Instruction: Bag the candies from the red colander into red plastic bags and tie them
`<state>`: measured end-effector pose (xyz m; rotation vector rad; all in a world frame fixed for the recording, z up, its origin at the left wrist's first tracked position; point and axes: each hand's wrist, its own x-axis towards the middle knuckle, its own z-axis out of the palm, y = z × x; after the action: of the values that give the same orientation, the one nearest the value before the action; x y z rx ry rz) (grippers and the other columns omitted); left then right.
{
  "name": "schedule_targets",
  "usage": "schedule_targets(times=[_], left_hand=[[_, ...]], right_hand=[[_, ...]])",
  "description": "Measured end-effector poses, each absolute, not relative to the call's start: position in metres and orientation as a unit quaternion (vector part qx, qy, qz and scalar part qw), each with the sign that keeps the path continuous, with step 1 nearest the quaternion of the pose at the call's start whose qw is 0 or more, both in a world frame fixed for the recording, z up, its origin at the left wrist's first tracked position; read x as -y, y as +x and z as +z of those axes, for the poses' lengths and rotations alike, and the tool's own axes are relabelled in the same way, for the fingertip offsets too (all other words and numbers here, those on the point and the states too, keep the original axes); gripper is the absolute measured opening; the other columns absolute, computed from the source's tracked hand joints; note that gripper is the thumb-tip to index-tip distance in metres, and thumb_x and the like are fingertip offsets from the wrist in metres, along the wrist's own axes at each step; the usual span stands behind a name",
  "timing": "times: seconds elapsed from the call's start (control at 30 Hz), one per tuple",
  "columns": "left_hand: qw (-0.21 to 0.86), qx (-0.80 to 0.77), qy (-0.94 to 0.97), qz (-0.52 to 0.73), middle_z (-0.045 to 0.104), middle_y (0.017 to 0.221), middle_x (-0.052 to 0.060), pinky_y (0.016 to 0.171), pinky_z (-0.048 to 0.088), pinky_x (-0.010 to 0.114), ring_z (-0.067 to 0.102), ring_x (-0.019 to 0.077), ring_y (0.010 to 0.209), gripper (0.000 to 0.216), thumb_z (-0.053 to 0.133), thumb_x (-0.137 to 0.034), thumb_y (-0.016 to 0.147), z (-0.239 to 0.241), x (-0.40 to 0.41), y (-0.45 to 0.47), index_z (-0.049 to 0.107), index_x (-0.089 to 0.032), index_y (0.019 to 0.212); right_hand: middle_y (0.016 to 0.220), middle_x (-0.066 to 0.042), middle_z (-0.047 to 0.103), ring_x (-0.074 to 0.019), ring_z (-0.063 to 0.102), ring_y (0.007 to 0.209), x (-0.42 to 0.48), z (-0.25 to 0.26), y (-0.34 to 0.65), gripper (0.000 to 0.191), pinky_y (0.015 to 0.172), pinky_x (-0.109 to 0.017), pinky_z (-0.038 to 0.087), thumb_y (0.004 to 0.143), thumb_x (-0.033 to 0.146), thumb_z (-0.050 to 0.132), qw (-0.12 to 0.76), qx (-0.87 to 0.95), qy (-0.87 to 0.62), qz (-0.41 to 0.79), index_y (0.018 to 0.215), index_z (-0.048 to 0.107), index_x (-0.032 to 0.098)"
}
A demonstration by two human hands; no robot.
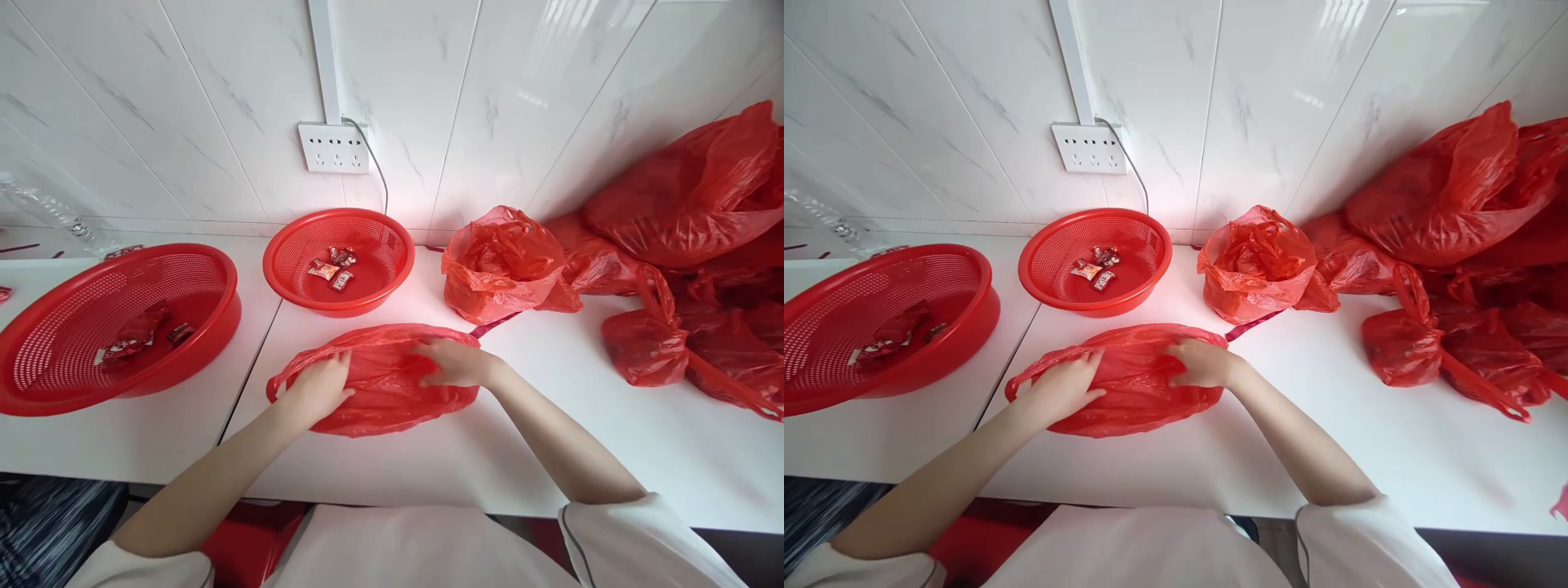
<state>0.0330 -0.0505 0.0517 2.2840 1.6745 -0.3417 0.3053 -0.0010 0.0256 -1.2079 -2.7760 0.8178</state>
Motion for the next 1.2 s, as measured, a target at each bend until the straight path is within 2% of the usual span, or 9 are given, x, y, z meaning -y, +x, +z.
schedule_targets(times=[0.1, 0.17, 0.3, 0.43, 0.6, 0.73, 0.9, 1.07, 1.2], left_hand=[[0.074, -0.510, 0.853, -0.078, 0.061, 0.119, 0.018, 0.085, 0.049, 0.038, 0.064, 0.0277, 0.102, 0.046, 0.047, -0.016, 0.089, 0.056, 0.060, 0.048, 0.045, -0.014, 0.135], [0.040, -0.453, 0.888, -0.065, 0.057, 0.128, 0.016, 0.104, 0.038, 0.044, 0.053, 0.0294, 0.121, 0.047, 0.057, -0.015, 0.084, 0.054, 0.059, 0.049, 0.049, -0.017, 0.130], [0.010, -0.409, 0.908, -0.084, 0.031, 0.154, 0.013, 0.117, 0.007, 0.054, 0.019, 0.0322, 0.144, 0.086, 0.069, -0.010, 0.064, 0.037, 0.042, 0.026, 0.036, -0.021, 0.142], [0.111, -0.471, 0.869, -0.106, 0.023, 0.158, 0.011, 0.115, 0.022, 0.046, 0.020, 0.0308, 0.145, 0.103, 0.061, -0.013, 0.064, 0.018, 0.026, -0.002, 0.010, -0.023, 0.153], [0.287, -0.480, 0.827, -0.049, 0.045, 0.147, 0.010, 0.105, 0.038, 0.041, 0.045, 0.0324, 0.131, 0.082, 0.063, -0.037, 0.075, 0.022, 0.018, -0.009, 0.031, -0.025, 0.149], [0.384, -0.487, 0.782, 0.066, 0.051, 0.142, 0.007, 0.105, 0.038, 0.041, 0.047, 0.0332, 0.129, 0.075, 0.072, -0.046, 0.069, 0.021, 0.013, -0.006, 0.049, -0.029, 0.139], [0.542, -0.527, 0.564, 0.332, 0.069, 0.113, 0.015, 0.100, 0.045, 0.044, 0.062, 0.0304, 0.112, 0.052, 0.059, -0.056, 0.081, 0.022, 0.006, 0.002, 0.068, -0.015, 0.111], [0.700, -0.511, 0.280, 0.413, 0.070, 0.099, 0.025, 0.077, 0.057, 0.036, 0.069, 0.0330, 0.098, 0.077, 0.049, -0.075, 0.076, 0.033, -0.015, 0.009, 0.062, -0.006, 0.108], [0.705, -0.473, 0.196, 0.491, 0.071, 0.098, 0.021, 0.069, 0.059, 0.028, 0.069, 0.0297, 0.098, 0.046, 0.059, -0.052, 0.080, 0.027, -0.031, 0.016, 0.060, -0.011, 0.101]], right_hand=[[0.121, -0.009, 0.063, -0.0192, 0.057, 0.113, 0.009, 0.037, 0.285, 0.032, 0.095, -0.032, 0.045, 0.096, 0.022, 0.039, 0.084, 0.892, -0.370, 0.245, 0.115, 0.064, 0.021], [0.130, -0.009, 0.058, -0.0214, 0.053, 0.119, 0.013, 0.035, 0.273, 0.031, 0.101, -0.036, 0.042, 0.092, 0.024, 0.049, 0.101, 0.912, -0.329, 0.224, 0.120, 0.061, 0.021], [0.157, -0.008, 0.023, -0.0344, 0.039, 0.133, 0.009, 0.011, 0.271, 0.089, 0.102, -0.044, 0.041, 0.068, 0.036, 0.076, 0.006, 0.918, -0.312, 0.246, 0.147, 0.034, 0.030], [0.160, -0.004, 0.016, -0.0353, 0.046, 0.128, -0.009, -0.011, 0.290, 0.103, 0.095, -0.043, 0.047, 0.071, 0.040, 0.071, -0.058, 0.859, -0.369, 0.349, 0.152, 0.008, 0.041], [0.161, 0.002, 0.009, -0.0351, 0.012, 0.146, -0.024, -0.023, 0.308, 0.109, 0.114, -0.046, 0.027, 0.062, 0.041, 0.078, -0.020, 0.854, -0.357, 0.377, 0.152, 0.015, 0.040], [0.160, 0.001, 0.015, -0.0345, 0.017, 0.145, -0.025, -0.020, 0.308, 0.106, 0.113, -0.046, 0.029, 0.063, 0.043, 0.078, -0.009, 0.844, -0.349, 0.408, 0.151, 0.019, 0.039], [0.153, -0.004, 0.036, -0.0320, 0.033, 0.140, -0.021, 0.005, 0.303, 0.077, 0.114, -0.049, 0.028, 0.078, 0.057, 0.064, 0.059, 0.824, -0.376, 0.420, 0.146, 0.040, 0.031], [0.138, -0.005, 0.055, -0.0274, 0.049, 0.128, -0.013, 0.041, 0.288, 0.052, 0.109, -0.045, 0.037, 0.087, 0.054, 0.054, 0.134, 0.819, -0.361, 0.425, 0.131, 0.056, 0.026], [0.123, -0.005, 0.065, -0.0233, 0.061, 0.113, -0.008, 0.066, 0.271, 0.045, 0.098, -0.038, 0.048, 0.087, 0.050, 0.055, 0.113, 0.810, -0.314, 0.483, 0.123, 0.060, 0.024]])
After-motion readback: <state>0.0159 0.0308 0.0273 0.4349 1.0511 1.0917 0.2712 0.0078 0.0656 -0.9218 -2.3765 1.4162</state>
